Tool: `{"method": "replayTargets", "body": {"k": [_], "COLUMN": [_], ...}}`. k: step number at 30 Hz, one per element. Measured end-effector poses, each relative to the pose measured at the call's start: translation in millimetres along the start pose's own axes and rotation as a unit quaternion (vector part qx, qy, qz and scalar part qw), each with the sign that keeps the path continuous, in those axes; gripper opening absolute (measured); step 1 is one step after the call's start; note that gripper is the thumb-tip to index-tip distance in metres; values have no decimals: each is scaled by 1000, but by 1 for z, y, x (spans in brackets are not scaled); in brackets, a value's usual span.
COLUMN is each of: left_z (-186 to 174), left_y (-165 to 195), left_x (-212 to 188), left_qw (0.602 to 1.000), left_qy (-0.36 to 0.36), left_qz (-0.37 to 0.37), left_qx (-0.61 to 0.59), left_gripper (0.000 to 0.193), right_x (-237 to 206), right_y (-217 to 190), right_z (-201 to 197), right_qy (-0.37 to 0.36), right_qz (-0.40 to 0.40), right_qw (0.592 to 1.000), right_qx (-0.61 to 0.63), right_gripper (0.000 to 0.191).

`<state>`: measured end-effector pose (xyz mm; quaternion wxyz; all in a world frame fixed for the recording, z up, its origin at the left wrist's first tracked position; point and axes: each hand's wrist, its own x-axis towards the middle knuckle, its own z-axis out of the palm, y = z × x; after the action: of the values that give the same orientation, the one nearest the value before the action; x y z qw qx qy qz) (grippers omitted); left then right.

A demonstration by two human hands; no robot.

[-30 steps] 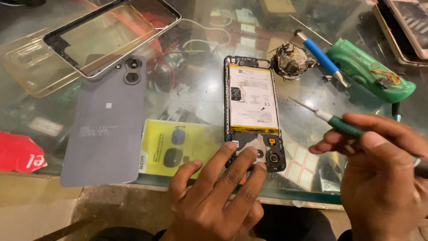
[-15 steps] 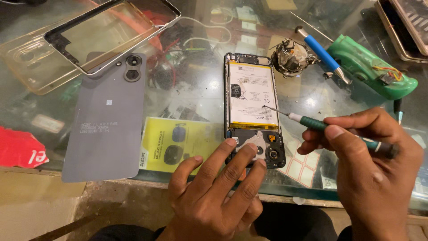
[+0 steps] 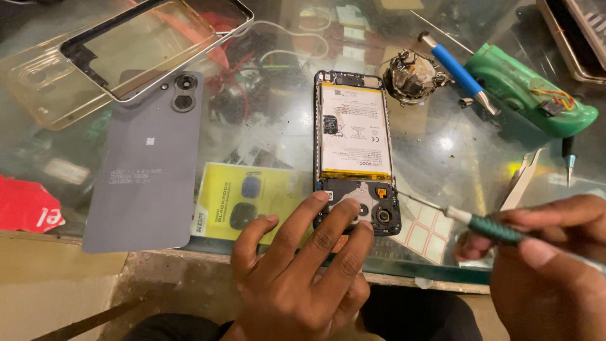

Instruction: The person works on a disassembled smartphone on a glass counter, using a screwdriver to pry and tighten components near the camera module and battery area. They then lift the phone, align the white back cover, and press it into place, pressing along the edges to close the phone.

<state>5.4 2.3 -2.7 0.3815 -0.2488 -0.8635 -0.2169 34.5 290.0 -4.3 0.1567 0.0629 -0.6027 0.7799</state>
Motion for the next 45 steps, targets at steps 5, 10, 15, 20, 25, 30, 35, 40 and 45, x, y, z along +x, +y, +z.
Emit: {"method": "replayTargets", "body": {"k": [5,10,15,20,25,30,35,40,45], "left_z": [-2,-5,-3,0,2,2,2,-1,0], "left_y": [-1,2,13,18,14,14,13,13,12], "left_x": [0,5,9,6,6,6,5,4,5], "left_qw": [999,999,999,998,999,999,999,997,998], "left_qy": [-30,-45,-43,-59,-49,-48,-48,-66,-56], "left_qz": [17,2,-13,-27,-11,-7,-8,-16,-7], "left_qx": [2,9,15,-7,-1,-2,-5,-20,-8], "left_gripper": [30,33,29,29,27,29,30,33,32], "right_x": [-18,-9,-14,-21,-19,-28,-20,-19,-4], "right_y": [5,-5,-2,6,5,8,10,11,4], "right_z": [-40,-49,-43,-57,-64,-59,-81,-86,-79], "right_qy": [-80,-132,-159,-112,-130,-77,-142,-140,-222], "right_qz": [3,68,39,37,86,23,71,46,103], "right_qw": [997,989,986,991,983,989,978,980,959], "right_qx": [-6,5,4,-70,-92,-124,-138,-137,-141], "right_gripper": [20,34,24,22,22,13,24,20,25]}}
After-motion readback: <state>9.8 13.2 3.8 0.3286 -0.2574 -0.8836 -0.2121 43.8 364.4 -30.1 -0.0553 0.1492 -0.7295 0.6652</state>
